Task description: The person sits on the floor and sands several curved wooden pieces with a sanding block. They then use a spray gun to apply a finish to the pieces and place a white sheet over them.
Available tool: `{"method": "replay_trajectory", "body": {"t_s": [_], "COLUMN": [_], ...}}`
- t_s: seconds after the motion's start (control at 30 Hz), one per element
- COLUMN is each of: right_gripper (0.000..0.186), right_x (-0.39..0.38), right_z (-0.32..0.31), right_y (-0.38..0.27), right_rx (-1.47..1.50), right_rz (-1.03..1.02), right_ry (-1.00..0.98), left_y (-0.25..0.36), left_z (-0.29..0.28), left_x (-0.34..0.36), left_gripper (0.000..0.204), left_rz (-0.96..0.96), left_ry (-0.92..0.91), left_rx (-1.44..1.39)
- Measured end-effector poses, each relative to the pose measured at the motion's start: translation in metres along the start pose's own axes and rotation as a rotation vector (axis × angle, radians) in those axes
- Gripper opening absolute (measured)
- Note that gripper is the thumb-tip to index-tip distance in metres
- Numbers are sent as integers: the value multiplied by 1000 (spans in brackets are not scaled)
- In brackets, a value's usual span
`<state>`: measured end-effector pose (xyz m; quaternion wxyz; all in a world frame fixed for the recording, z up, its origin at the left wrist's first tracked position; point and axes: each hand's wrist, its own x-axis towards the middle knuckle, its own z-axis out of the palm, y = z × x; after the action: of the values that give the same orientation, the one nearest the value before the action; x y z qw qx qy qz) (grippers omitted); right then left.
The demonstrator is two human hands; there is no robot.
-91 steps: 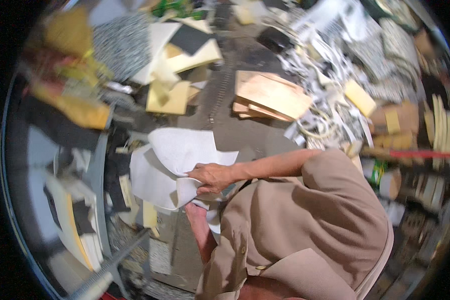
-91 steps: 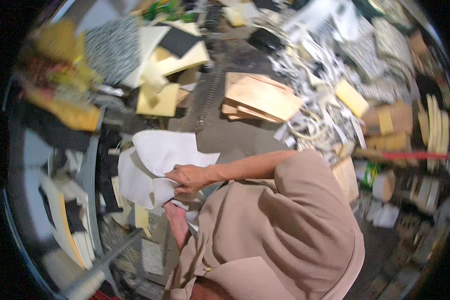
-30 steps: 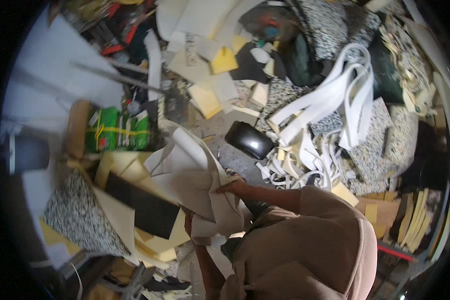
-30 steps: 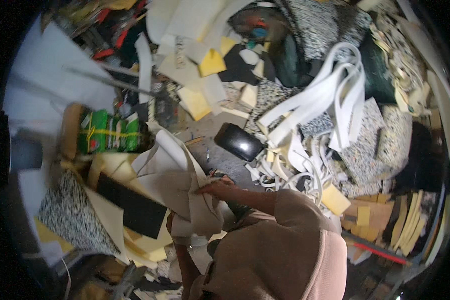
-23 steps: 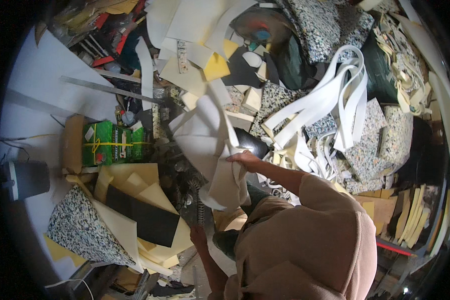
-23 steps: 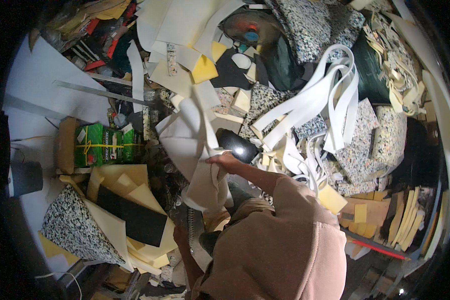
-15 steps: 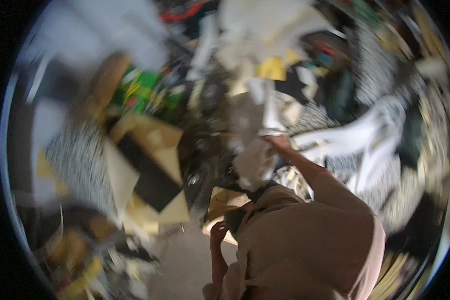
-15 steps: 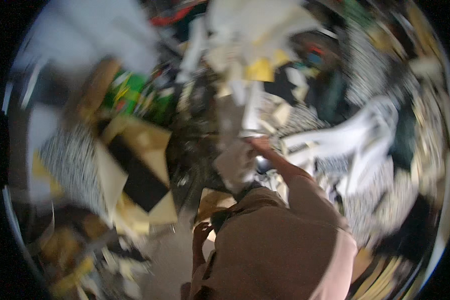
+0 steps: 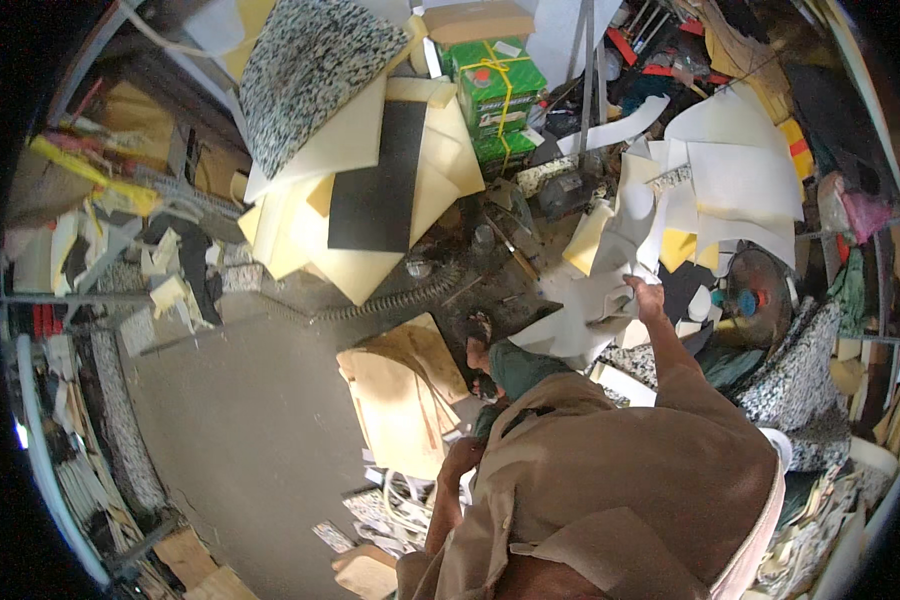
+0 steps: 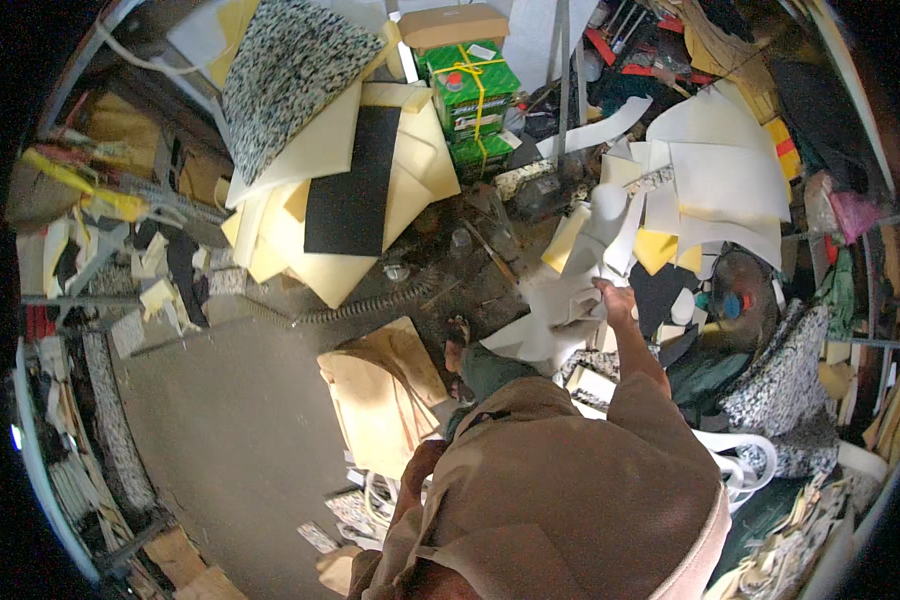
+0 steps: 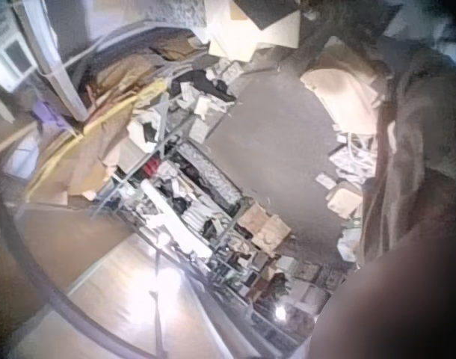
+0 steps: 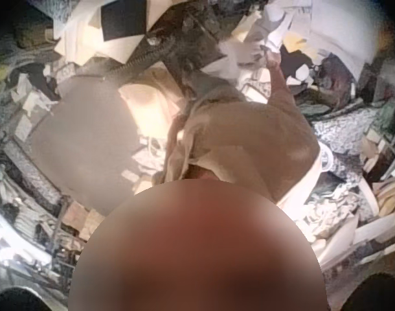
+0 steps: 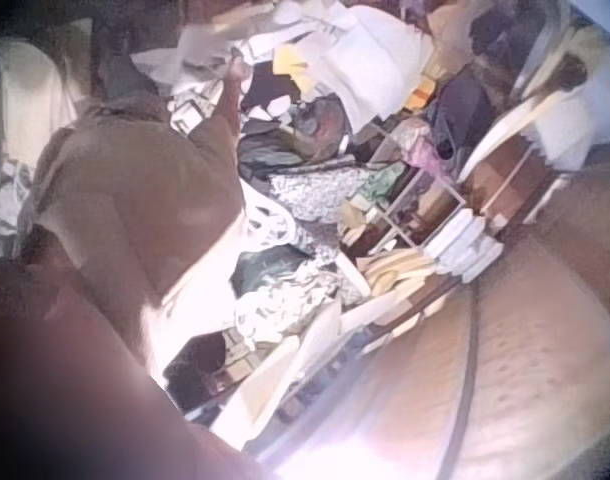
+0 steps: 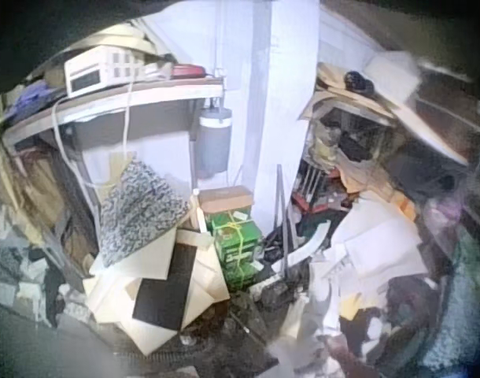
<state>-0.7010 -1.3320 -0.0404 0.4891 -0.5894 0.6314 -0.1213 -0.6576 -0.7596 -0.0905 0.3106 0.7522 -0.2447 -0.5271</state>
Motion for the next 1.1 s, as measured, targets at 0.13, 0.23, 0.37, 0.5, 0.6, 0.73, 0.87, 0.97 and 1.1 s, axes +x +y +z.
{"method": "replay_trajectory", "body": {"t_s": [0.13,0.23,0.37,0.5,0.6,0.73,0.87,0.97,1.1], "right_gripper": [63,60,73,79,77,76,68,61,44], "right_x": [14,18,21,31,47,84,157,221,272], "right_z": [-11,-19,-27,-43,-48,-46,-43,-51,-49], "right_y": [-14,-25,-40,-53,-65,-81,-77,-61,-60], "right_rx": [-193,-339,-285,-482,-722,-902,-1066,-1117,-1151], "right_rz": [-156,-208,-321,-325,-265,-160,-177,-374,-600], "right_ry": [-107,103,140,122,193,198,194,59,-190], "left_y": [19,34,50,64,63,57,82,111,136], "left_z": [35,47,50,58,69,85,84,76,86], "left_x": [-19,-29,-38,-34,-19,10,28,22,23], "left_gripper": [31,36,35,35,32,31,30,19,23], "left_rz": [20,22,-54,-182,-127,-185,-279,-386,-240], "left_ry": [97,159,175,211,282,252,175,128,134], "left_rx": [58,-22,-215,-281,-216,-306,-428,-733,-607]}}
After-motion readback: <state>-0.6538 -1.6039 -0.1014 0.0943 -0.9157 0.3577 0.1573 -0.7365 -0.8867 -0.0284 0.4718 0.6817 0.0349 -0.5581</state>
